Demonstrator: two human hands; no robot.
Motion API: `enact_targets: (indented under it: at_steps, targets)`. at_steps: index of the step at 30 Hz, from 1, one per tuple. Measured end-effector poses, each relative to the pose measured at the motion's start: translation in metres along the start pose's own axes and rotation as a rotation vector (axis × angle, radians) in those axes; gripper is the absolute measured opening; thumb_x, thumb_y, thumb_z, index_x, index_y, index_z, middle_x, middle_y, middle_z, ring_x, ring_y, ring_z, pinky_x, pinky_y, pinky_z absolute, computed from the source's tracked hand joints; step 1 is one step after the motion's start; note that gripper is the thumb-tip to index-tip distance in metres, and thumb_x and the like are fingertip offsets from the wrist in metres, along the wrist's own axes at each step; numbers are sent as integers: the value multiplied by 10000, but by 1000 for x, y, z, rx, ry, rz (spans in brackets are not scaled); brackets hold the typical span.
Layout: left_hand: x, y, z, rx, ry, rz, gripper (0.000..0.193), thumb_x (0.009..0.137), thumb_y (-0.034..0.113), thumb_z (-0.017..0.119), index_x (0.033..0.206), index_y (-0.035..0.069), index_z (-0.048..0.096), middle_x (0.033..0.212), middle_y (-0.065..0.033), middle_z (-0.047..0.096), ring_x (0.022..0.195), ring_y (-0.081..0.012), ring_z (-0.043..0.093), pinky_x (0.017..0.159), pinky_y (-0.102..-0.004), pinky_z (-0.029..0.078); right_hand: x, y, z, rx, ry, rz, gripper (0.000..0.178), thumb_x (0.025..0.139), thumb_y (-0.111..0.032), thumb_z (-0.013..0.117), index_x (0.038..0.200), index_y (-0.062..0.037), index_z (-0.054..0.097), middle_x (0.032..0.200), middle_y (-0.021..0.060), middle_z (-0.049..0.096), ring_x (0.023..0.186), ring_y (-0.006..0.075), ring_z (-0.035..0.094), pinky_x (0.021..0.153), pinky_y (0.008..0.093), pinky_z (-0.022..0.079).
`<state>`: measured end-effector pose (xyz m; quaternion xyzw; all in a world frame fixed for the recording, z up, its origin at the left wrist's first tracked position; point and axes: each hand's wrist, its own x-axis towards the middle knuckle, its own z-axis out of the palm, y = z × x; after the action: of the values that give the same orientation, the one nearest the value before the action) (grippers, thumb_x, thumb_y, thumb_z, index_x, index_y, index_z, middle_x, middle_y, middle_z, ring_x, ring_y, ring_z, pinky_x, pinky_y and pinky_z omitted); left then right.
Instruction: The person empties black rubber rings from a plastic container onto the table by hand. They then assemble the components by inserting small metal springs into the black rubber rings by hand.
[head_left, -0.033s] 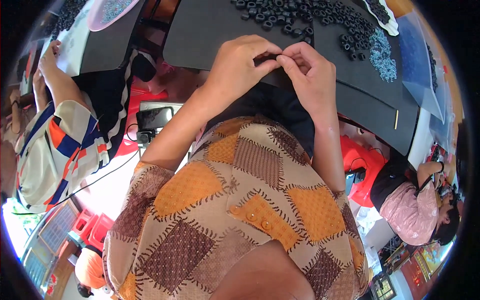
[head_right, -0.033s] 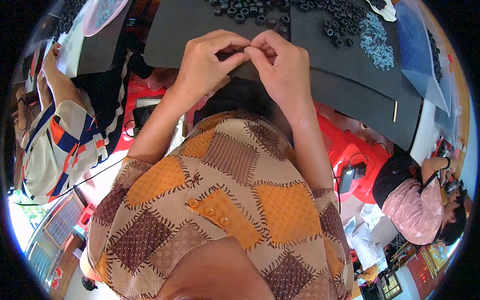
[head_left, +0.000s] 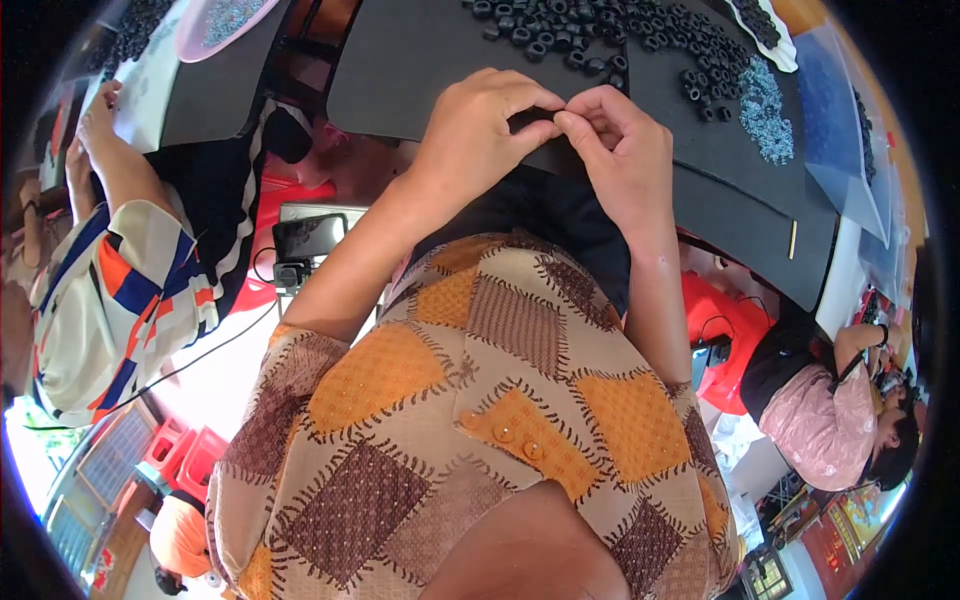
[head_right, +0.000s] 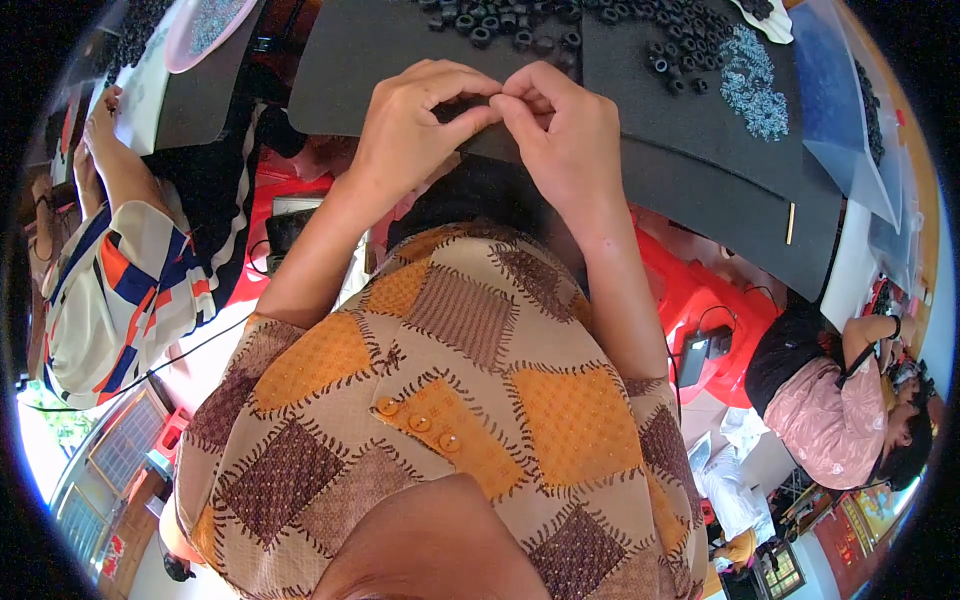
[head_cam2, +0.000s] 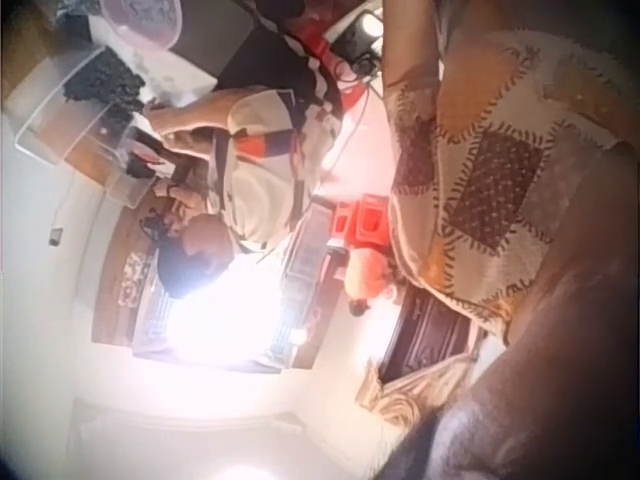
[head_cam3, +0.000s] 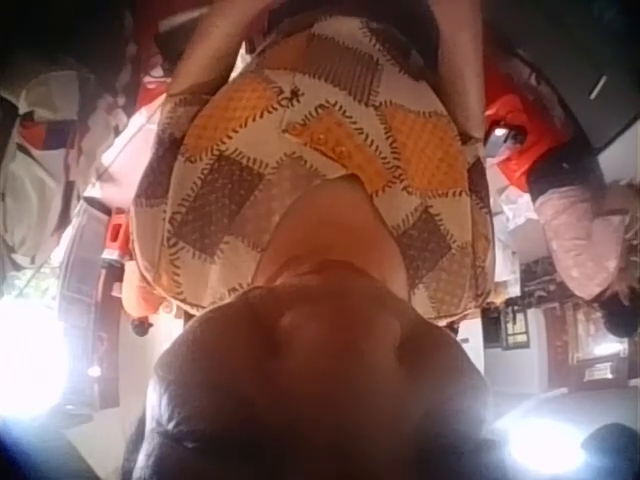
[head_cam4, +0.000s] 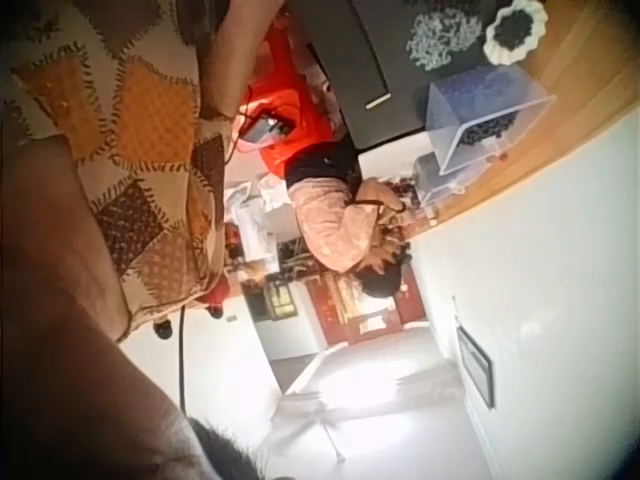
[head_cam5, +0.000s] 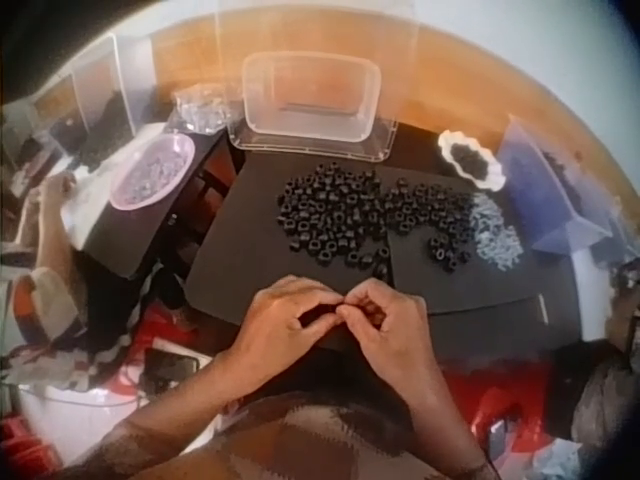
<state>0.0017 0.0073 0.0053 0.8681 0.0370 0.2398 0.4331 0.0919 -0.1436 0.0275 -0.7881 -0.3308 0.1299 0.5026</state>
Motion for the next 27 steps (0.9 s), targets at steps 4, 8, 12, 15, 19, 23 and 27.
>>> enact_targets:
  at_steps: [4, 8, 12, 15, 19, 23, 27]
  targets:
    - [-1, 2, -1, 148, -3, 48, 213, 754, 148, 795, 931, 41, 744, 950, -95, 728, 914, -277, 664, 831, -365, 526, 10, -8, -9, -74, 14, -95, 121, 865, -106, 718, 939, -16, 681, 807, 97, 702, 718, 149, 695, 672, 273, 545]
    - [-2, -2, 3, 124, 19, 50, 199, 752, 149, 792, 920, 52, 748, 951, -97, 727, 909, -285, 664, 829, -371, 526, 40, -5, -4, -89, 228, -377, 235, 912, -88, 678, 1142, -44, 659, 1108, 101, 653, 912, 148, 664, 766, 270, 531]
    - [2, -5, 6, 127, 68, 122, 192, 732, 150, 800, 901, 73, 755, 889, -65, 715, 831, -266, 633, 748, -373, 521, 72, -13, 30, 84, 227, -765, 521, 973, -315, 587, 1410, -51, 479, 1409, 205, 437, 1326, 364, 417, 1098, 440, 335]
    - [-4, -1, 3, 125, 61, 91, 193, 725, 147, 800, 896, 71, 752, 884, -68, 712, 841, -269, 636, 746, -379, 523, 80, -10, 50, 346, 188, -893, 590, 988, -417, 546, 1443, -55, 443, 1460, 213, 381, 1369, 373, 364, 1122, 459, 296]
    - [-11, -9, 3, 161, -5, -97, 166, 712, 116, 789, 864, 69, 742, 867, -74, 702, 842, -287, 643, 738, -388, 525, 61, -8, 43, -43, -161, -567, 686, 1000, -524, 455, 1502, -65, 365, 1579, 246, 213, 1449, 412, 244, 1161, 480, 220]
    - [-2, -2, 0, 164, -7, -83, 164, 698, 95, 785, 852, 70, 735, 870, -83, 696, 834, -306, 650, 740, -398, 531, 65, -14, 31, 1, -151, -602, 698, 1003, -541, 429, 1509, -65, 352, 1580, 238, 200, 1444, 410, 246, 1166, 485, 207]
    - [1, -1, 3, 147, 26, 102, 158, 728, 110, 776, 875, 66, 734, 877, -90, 696, 816, -314, 650, 736, -411, 531, 92, -8, 46, 474, 196, -1005, 710, 1010, -569, 392, 1491, -48, 378, 1540, 204, 292, 1401, 344, 328, 1142, 446, 252]
